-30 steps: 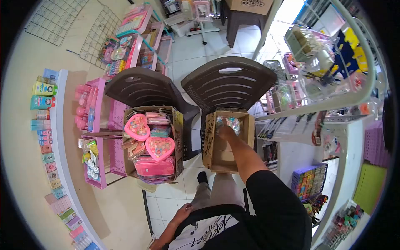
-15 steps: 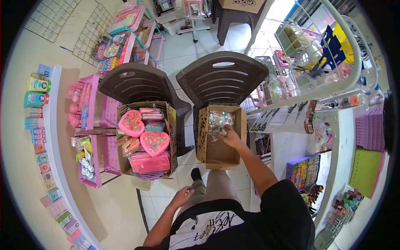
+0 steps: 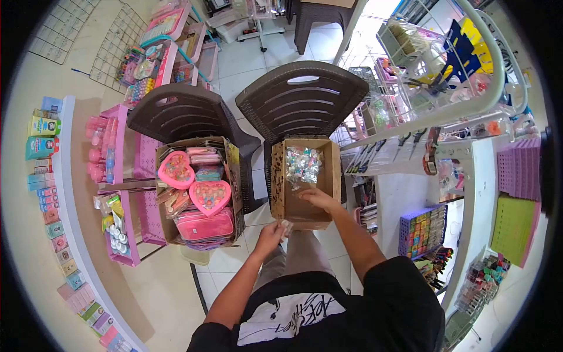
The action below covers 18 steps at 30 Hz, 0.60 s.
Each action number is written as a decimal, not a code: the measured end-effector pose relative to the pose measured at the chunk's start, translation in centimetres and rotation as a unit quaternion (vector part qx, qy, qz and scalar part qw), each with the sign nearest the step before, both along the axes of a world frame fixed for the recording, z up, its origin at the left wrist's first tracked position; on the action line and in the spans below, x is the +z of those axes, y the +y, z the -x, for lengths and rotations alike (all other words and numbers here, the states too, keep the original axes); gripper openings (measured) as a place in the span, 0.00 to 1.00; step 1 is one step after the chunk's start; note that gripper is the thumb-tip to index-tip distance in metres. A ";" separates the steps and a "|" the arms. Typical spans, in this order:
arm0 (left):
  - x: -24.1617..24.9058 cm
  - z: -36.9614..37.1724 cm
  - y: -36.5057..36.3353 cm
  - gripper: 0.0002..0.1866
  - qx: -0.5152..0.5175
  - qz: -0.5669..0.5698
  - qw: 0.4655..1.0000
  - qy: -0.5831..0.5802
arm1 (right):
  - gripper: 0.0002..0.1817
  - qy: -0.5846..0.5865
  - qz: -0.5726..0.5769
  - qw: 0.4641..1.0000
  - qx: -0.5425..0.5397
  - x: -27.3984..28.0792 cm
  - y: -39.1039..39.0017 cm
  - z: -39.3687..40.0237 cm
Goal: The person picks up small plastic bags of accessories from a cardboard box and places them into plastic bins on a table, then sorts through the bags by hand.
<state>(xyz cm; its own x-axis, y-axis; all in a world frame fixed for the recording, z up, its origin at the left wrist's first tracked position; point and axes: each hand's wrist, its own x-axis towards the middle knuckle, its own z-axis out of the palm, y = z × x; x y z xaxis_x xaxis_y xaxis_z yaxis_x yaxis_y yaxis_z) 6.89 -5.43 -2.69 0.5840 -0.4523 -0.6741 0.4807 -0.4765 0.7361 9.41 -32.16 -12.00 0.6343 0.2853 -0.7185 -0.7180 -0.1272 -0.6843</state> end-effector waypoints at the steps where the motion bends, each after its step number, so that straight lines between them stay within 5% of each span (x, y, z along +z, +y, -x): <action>1: -0.3 0.8 0.6 0.16 0.067 0.038 0.994 0.076 | 0.23 -0.001 -0.003 1.000 0.004 -9.2 0.4 2.0; 3: 0.9 2.0 1.7 0.15 0.104 0.036 0.989 0.094 | 0.30 -0.171 0.129 0.976 -0.024 -25.7 2.9 3.2; 4: 1.5 2.7 2.2 0.14 0.138 0.037 0.983 0.115 | 0.30 -0.172 0.123 0.977 -0.018 -24.5 3.8 2.1; 6: 1.4 3.6 3.8 0.14 0.141 0.021 0.984 0.106 | 0.36 -0.163 0.387 0.862 0.283 -17.9 5.7 -0.9; 10: 0.7 6.3 7.0 0.15 0.172 -0.012 0.981 0.087 | 0.47 -0.064 0.385 0.874 0.289 -12.9 7.3 -2.5; 14: 0.9 7.8 8.5 0.15 0.182 -0.049 0.977 0.102 | 0.45 -0.109 0.440 0.845 0.282 -12.5 7.4 -2.0; 18: 0.7 8.7 8.5 0.15 0.204 -0.034 0.974 0.094 | 0.39 -0.137 0.453 0.867 0.156 -11.7 5.5 -0.2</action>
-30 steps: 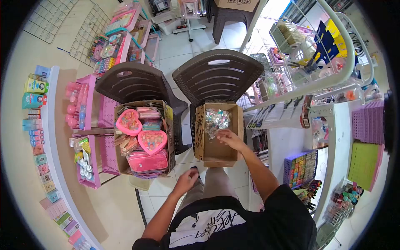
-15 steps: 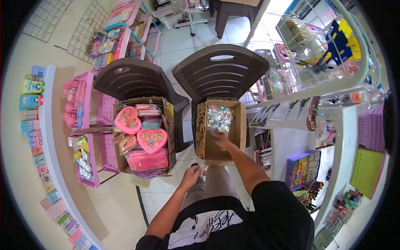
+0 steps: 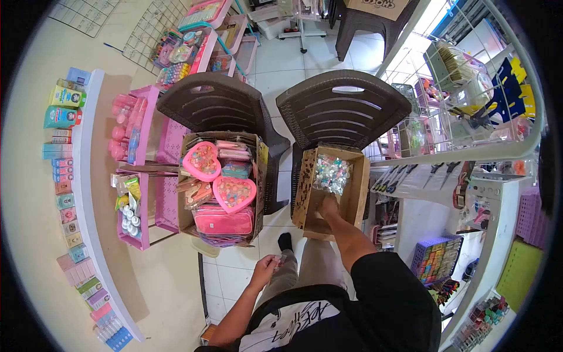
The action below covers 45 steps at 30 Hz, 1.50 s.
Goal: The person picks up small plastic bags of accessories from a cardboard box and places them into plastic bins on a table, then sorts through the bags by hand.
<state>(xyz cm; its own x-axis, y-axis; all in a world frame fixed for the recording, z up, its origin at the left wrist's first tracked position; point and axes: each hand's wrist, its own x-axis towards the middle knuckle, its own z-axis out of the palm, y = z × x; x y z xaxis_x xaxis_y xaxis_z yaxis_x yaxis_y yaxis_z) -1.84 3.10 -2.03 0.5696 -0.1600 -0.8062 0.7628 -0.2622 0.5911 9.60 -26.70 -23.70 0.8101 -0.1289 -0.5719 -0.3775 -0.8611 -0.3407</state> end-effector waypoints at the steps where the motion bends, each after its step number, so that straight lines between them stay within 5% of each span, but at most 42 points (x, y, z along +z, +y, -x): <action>1: -0.1 0.2 0.0 0.15 -0.002 0.004 1.000 0.003 | 0.37 -0.035 -0.016 0.997 -0.067 0.3 -0.5 0.6; 5: 1.2 -0.6 -1.1 0.15 -0.019 0.019 1.000 0.002 | 0.30 -0.068 -0.086 0.976 -0.188 -0.1 -2.4 2.7; 7: 2.3 -1.4 -1.8 0.12 0.004 0.051 0.999 0.017 | 0.21 -0.163 -0.321 0.841 -0.405 0.8 -2.4 3.1; 8: 2.9 -1.7 -2.0 0.11 0.022 0.076 0.997 0.019 | 0.21 -0.172 -0.315 0.840 -0.407 3.8 -2.6 2.9; 10: 4.0 -2.9 -2.6 0.11 0.036 0.112 0.993 0.000 | 0.14 -0.087 -0.510 0.727 -0.451 16.3 -3.0 1.8; 12: 4.9 -3.5 -2.8 0.11 0.041 0.157 0.986 -0.018 | 0.13 -0.070 -0.585 0.688 -0.424 22.9 -3.3 2.3; 15: 10.7 -5.6 -5.7 0.10 0.004 0.183 0.981 -0.067 | 0.11 -0.130 -0.622 0.625 -0.453 30.2 -2.9 5.1; 19: 14.4 -5.8 -10.1 0.10 -0.085 0.281 0.953 -0.070 | 0.06 -0.206 -0.591 0.619 -0.474 37.8 -2.5 12.6; 27: 21.8 3.8 -17.8 0.09 -0.315 0.401 0.860 -0.019 | 0.13 -0.422 -0.529 0.493 -0.547 49.0 -1.4 32.2; 30: 23.2 6.8 -18.4 0.08 -0.423 0.415 0.804 -0.052 | 0.14 -0.442 -0.421 0.600 -0.517 52.4 -1.1 38.9; 34: 25.7 10.9 -19.9 0.07 -0.533 0.401 0.733 -0.136 | 0.15 -0.508 -0.300 0.618 -0.519 58.9 -1.5 48.8; 38: 27.5 16.3 -24.0 0.05 -0.585 0.414 0.676 -0.169 | 0.27 -0.611 -0.119 0.584 -0.521 64.6 -3.7 59.5; 42: 31.8 23.1 -28.6 0.04 -0.625 0.460 0.565 -0.281 | 0.19 -0.527 0.040 0.611 -0.589 68.8 -8.0 68.6; 44: 33.5 26.3 -30.4 0.05 -0.634 0.476 0.526 -0.307 | 0.13 -0.442 0.093 0.689 -0.567 68.3 -10.5 71.2; 45: 34.3 27.8 -31.3 0.06 -0.624 0.500 0.486 -0.352 | 0.13 -0.444 0.092 0.687 -0.568 67.7 -11.5 72.0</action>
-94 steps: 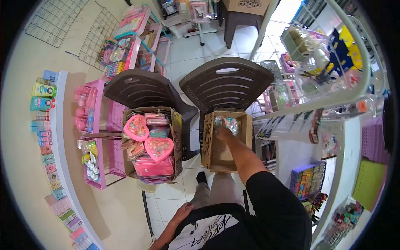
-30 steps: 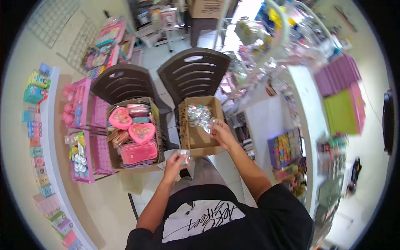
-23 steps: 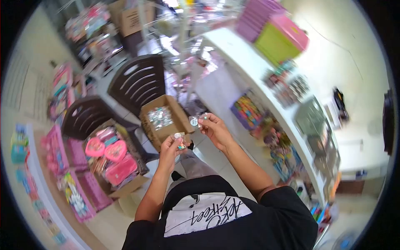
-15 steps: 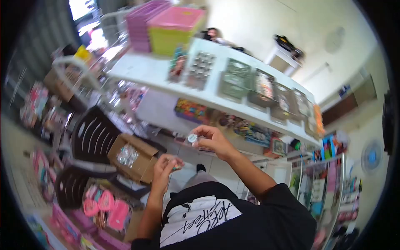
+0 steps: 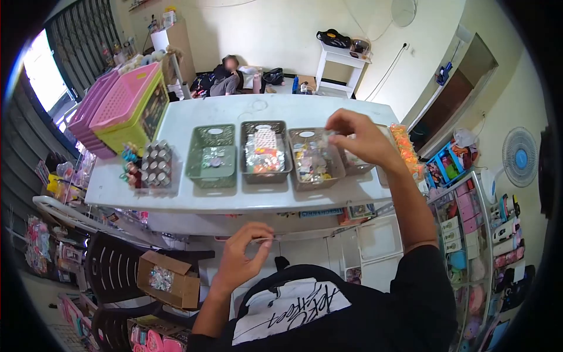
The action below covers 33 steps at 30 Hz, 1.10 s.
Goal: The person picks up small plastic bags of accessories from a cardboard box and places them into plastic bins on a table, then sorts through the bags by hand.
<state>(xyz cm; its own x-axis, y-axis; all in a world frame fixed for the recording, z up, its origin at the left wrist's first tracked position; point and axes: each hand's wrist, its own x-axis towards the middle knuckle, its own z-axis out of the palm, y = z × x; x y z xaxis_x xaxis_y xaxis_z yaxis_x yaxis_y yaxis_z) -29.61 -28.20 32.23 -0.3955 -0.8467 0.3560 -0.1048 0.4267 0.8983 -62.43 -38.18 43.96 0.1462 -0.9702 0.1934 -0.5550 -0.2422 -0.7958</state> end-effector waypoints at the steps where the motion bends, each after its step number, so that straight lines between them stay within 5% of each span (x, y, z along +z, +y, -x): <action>1: 0.6 1.4 -0.7 0.08 -0.005 0.062 0.998 -0.014 | 0.13 0.045 0.011 0.998 0.034 -0.8 -1.0 0.3; 10: 2.1 8.2 -4.5 0.11 0.002 0.105 0.994 -0.039 | 0.17 0.211 -0.053 0.950 0.226 0.0 -3.4 1.1; 12: 2.4 8.5 -4.8 0.10 0.006 0.103 0.994 -0.041 | 0.17 0.239 0.011 0.943 0.232 -1.4 -3.0 1.4; 14: 3.1 8.7 -5.0 0.08 0.083 0.191 0.978 -0.033 | 0.16 0.346 0.275 0.862 0.248 -0.8 -2.3 1.4; 18: 4.1 9.1 -5.6 0.07 0.058 0.072 0.995 0.043 | 0.15 0.193 0.234 0.919 0.251 1.5 -1.6 0.9; 20: 5.1 9.9 -6.7 0.06 0.039 0.113 0.992 0.045 | 0.13 0.011 0.000 0.946 0.323 3.5 0.0 -0.3; 21: 5.1 10.3 -7.0 0.06 0.040 0.115 0.992 0.045 | 0.11 -0.025 -0.015 0.940 0.340 2.9 0.1 -0.8; 24: 5.0 11.1 -7.5 0.11 0.064 0.085 0.994 0.029 | 0.10 0.024 0.023 0.948 0.315 1.8 -1.5 -0.7; 26: 5.1 11.2 -7.4 0.18 0.231 0.191 0.954 0.003 | 0.09 0.035 0.042 0.955 0.293 1.3 -3.8 0.4; 28: 3.9 10.2 -7.3 0.24 0.227 0.198 0.953 -0.003 | 0.11 0.000 -0.053 0.969 0.241 0.0 -5.8 1.0; 30: 3.6 9.5 -7.3 0.23 0.149 0.310 0.932 -0.112 | 0.11 0.028 -0.038 0.968 0.248 -1.4 -6.2 0.3; 32: 3.3 9.9 -6.9 0.21 0.139 0.312 0.928 -0.147 | 0.11 0.271 0.133 0.925 0.230 -2.3 -5.4 -0.7; 33: 3.0 10.1 -6.8 0.19 0.138 0.315 0.925 -0.159 | 0.12 0.276 0.186 0.918 0.214 -2.6 -5.0 -0.9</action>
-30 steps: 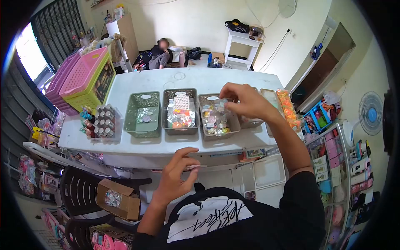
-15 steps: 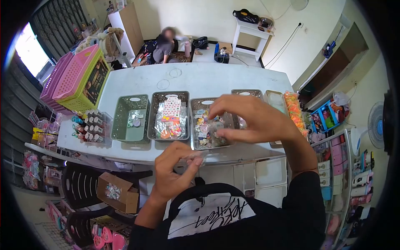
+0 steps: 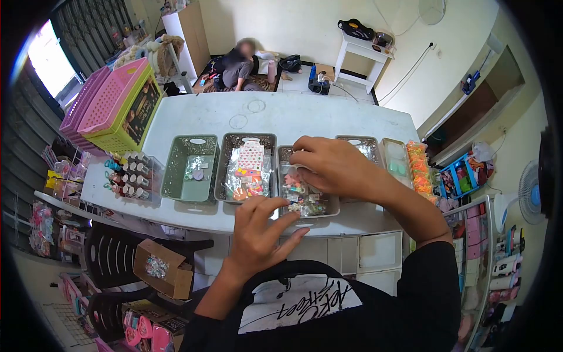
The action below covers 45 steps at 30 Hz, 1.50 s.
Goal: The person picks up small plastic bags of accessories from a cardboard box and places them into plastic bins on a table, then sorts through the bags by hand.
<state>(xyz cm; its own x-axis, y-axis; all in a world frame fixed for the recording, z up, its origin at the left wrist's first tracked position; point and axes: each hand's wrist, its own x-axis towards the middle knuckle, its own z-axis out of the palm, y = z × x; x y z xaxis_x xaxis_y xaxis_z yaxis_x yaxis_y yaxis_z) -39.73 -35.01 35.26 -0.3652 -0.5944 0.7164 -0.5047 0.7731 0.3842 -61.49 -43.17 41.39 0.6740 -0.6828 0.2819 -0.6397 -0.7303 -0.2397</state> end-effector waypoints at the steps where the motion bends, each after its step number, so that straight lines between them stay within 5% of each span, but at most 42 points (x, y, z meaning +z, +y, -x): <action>1: -0.2 0.1 0.0 0.17 0.003 0.003 1.000 -0.013 | 0.12 0.001 -0.001 1.000 0.004 0.4 0.3 0.0; 4: -0.6 0.0 0.0 0.15 0.002 -0.012 1.000 -0.011 | 0.12 0.014 0.041 0.999 0.015 1.6 1.0 0.5; 7: -1.0 -0.2 -0.1 0.14 -0.015 -0.017 1.000 -0.010 | 0.13 0.032 -0.058 0.995 0.074 0.5 0.7 0.6; 25: -0.9 -6.5 3.9 0.18 0.007 -0.043 0.999 -0.003 | 0.19 0.050 -0.103 0.993 -0.001 0.2 0.6 -1.2; 31: -0.4 -10.2 5.8 0.19 -0.007 -0.034 0.999 -0.014 | 0.13 -0.224 -0.082 0.965 -0.111 1.8 1.8 0.4; 34: -0.8 -11.2 6.5 0.18 0.009 -0.057 0.998 -0.004 | 0.15 -0.311 -0.244 0.896 -0.200 1.6 2.3 1.1; 39: -1.4 -10.6 6.8 0.16 -0.035 -0.065 0.997 0.003 | 0.18 -0.293 -0.274 0.893 -0.202 -0.5 3.0 0.0; 45: -6.3 -11.2 7.5 0.11 -0.068 -0.175 0.982 -0.007 | 0.15 -0.037 -0.129 0.980 -0.146 -0.1 3.1 -1.7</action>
<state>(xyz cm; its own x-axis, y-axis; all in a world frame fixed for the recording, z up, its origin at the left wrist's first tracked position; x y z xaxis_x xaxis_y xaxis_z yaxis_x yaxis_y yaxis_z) -28.53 -27.49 28.99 -0.4660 -0.7485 0.4718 -0.4128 0.6556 0.6323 -59.82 -40.07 41.28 0.4228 -0.8989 0.1150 -0.7864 -0.4270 -0.4463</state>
